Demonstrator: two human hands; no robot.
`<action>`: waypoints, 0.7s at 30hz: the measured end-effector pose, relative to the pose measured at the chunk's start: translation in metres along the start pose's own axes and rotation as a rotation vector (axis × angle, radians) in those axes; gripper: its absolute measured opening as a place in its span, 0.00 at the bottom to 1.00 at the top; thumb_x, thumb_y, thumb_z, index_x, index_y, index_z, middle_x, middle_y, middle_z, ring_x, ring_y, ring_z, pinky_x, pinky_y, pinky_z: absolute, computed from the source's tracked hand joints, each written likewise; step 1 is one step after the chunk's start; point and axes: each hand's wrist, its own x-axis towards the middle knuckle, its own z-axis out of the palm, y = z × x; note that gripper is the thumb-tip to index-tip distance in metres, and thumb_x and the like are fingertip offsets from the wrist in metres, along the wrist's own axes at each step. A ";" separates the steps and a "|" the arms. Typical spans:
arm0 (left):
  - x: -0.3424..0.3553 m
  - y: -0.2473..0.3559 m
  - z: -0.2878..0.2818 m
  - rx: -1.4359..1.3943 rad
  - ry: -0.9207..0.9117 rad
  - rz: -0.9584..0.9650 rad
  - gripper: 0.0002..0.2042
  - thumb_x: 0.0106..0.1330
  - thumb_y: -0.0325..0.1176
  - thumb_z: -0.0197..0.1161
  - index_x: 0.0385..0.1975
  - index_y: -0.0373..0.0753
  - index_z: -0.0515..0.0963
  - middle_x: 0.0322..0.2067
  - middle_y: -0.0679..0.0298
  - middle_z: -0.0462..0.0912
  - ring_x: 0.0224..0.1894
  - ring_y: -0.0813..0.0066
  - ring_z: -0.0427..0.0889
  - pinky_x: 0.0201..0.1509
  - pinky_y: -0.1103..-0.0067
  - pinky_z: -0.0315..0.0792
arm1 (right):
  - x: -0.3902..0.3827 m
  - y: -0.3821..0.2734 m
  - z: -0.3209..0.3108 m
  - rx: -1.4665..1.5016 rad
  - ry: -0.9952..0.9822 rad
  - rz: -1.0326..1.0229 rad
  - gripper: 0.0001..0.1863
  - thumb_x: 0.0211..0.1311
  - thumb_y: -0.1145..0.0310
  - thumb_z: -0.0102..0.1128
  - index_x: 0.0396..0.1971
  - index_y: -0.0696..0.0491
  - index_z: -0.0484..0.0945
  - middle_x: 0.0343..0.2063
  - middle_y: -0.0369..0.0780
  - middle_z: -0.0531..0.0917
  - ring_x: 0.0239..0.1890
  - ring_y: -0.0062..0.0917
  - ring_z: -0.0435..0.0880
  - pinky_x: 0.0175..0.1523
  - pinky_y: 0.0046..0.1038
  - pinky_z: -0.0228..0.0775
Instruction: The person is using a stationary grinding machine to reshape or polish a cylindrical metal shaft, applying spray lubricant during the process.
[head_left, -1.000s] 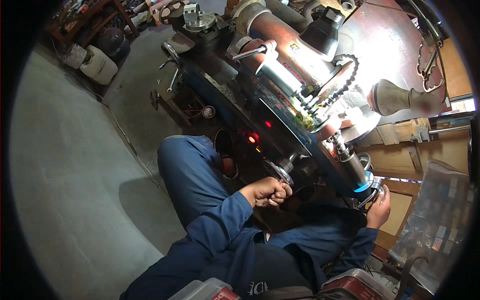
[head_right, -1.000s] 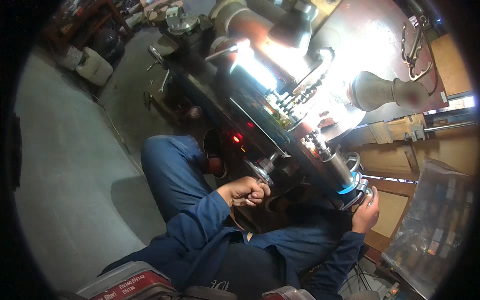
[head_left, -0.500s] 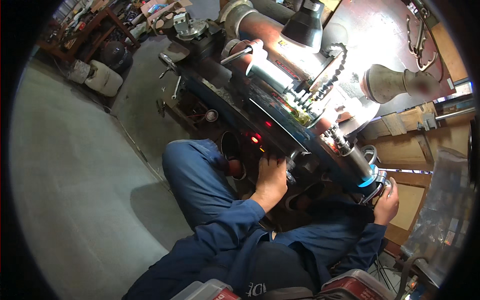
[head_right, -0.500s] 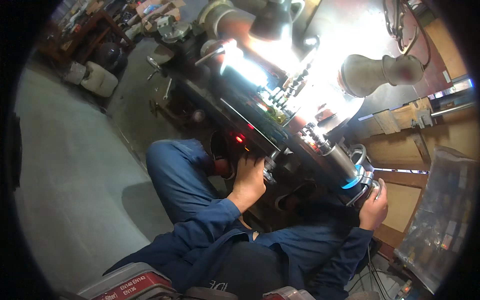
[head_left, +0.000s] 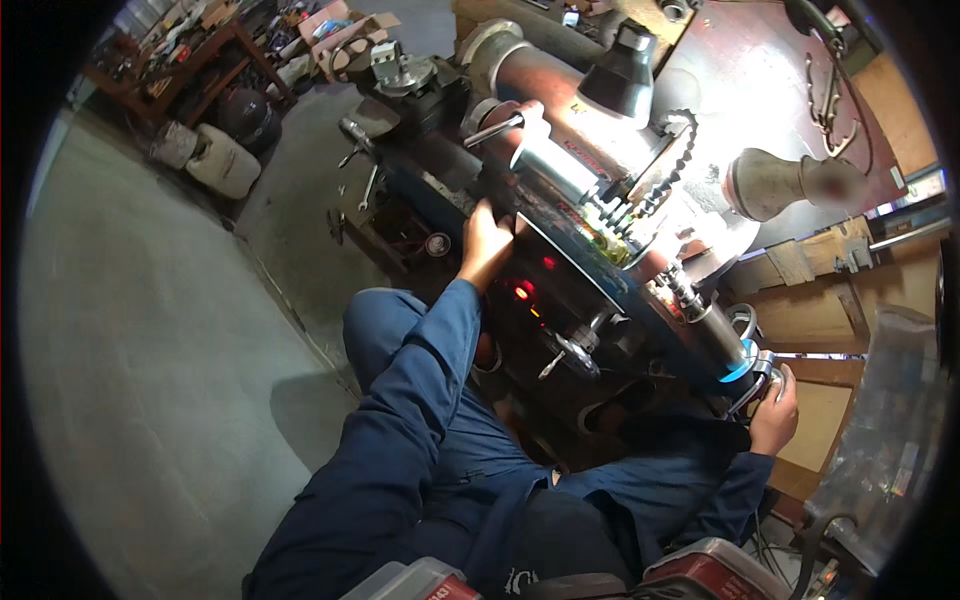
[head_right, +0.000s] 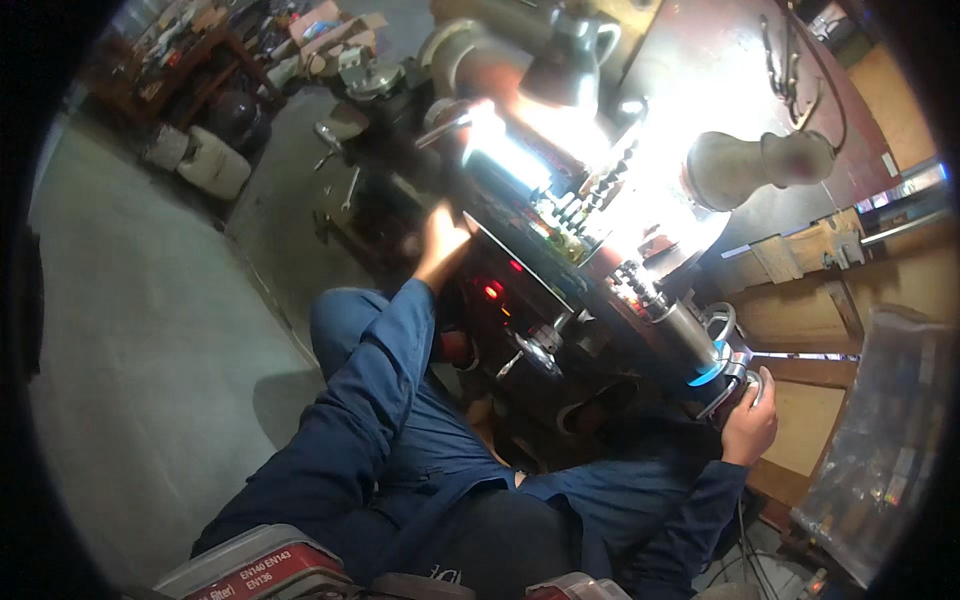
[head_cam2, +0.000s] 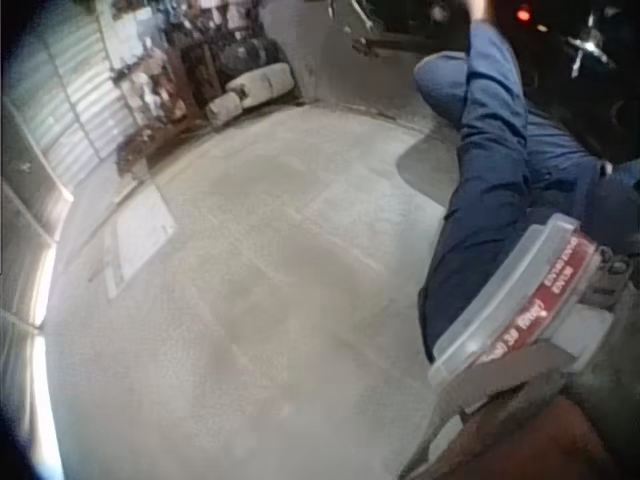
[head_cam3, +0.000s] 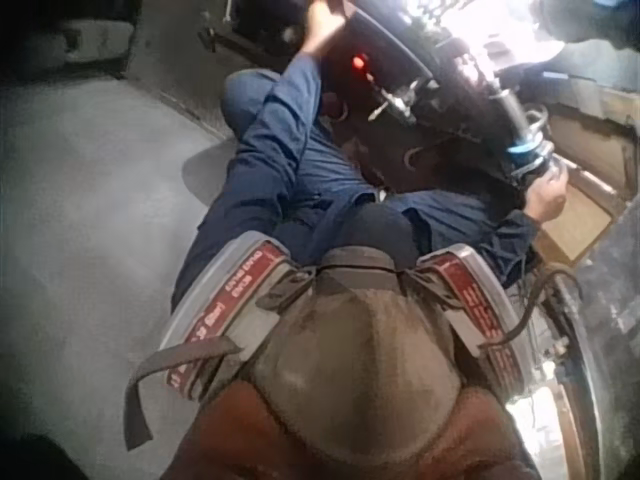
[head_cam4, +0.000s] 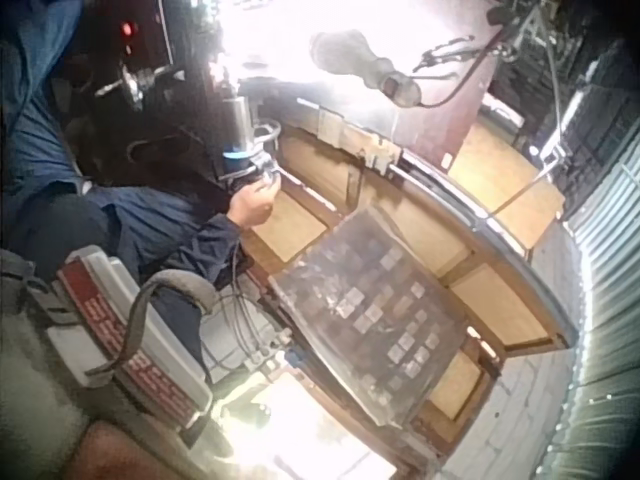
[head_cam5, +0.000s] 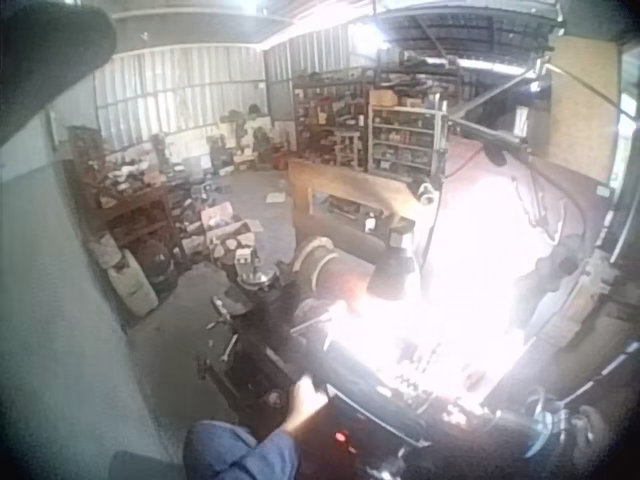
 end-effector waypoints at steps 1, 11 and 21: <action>0.002 -0.004 0.005 -0.067 0.059 0.012 0.15 0.61 0.25 0.57 0.47 0.29 0.74 0.46 0.45 0.81 0.50 0.48 0.80 0.55 0.67 0.72 | 0.000 -0.001 -0.001 0.001 0.008 -0.004 0.18 0.68 0.65 0.48 0.55 0.50 0.76 0.50 0.45 0.81 0.52 0.43 0.80 0.53 0.38 0.71; -0.002 -0.017 0.016 0.083 0.227 0.198 0.07 0.60 0.27 0.56 0.35 0.30 0.74 0.34 0.44 0.79 0.41 0.41 0.78 0.47 0.61 0.71 | -0.004 -0.007 -0.002 -0.008 0.081 0.030 0.17 0.67 0.60 0.49 0.53 0.44 0.77 0.45 0.45 0.83 0.47 0.44 0.81 0.50 0.40 0.72; -0.021 -0.020 0.009 0.027 0.090 0.032 0.19 0.62 0.31 0.60 0.50 0.28 0.73 0.47 0.46 0.80 0.49 0.50 0.80 0.54 0.68 0.72 | -0.004 -0.002 -0.003 -0.044 0.127 0.025 0.18 0.66 0.58 0.51 0.52 0.46 0.78 0.41 0.46 0.84 0.43 0.45 0.83 0.47 0.41 0.74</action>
